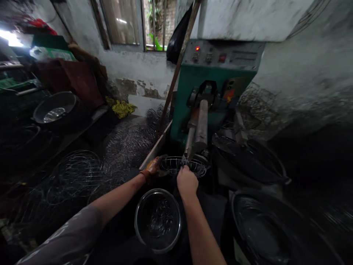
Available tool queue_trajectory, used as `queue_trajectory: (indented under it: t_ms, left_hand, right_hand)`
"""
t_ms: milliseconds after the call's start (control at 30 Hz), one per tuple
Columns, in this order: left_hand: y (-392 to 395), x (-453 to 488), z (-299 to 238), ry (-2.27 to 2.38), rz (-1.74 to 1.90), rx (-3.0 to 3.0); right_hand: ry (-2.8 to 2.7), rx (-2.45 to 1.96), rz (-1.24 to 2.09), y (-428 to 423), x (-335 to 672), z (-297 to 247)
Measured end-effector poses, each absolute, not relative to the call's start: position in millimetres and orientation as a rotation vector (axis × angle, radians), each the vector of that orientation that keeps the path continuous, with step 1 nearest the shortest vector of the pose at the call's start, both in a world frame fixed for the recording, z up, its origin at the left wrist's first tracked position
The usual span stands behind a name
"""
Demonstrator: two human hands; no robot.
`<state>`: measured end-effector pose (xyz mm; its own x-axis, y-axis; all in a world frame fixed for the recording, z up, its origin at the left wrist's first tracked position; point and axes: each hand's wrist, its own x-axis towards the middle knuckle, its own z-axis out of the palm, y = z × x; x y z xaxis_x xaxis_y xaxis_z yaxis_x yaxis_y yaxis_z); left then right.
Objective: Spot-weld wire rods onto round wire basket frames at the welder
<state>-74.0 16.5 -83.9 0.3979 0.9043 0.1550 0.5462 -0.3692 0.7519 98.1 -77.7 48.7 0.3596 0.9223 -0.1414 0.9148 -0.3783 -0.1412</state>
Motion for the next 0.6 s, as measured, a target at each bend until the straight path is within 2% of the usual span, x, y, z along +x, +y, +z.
queue_trajectory:
  t_ms: [333, 600]
  left_hand:
    - [23.3, -64.5, -45.7, 1.195, 0.559, 2.350]
    - [33.9, -55.5, -46.0, 1.208, 0.465, 2.400]
  right_hand:
    - [-1.501, -2.576, 0.273, -78.9, 131.2, 49.2]
    - [-1.513, -2.577, 0.241, -73.9, 138.4, 40.0]
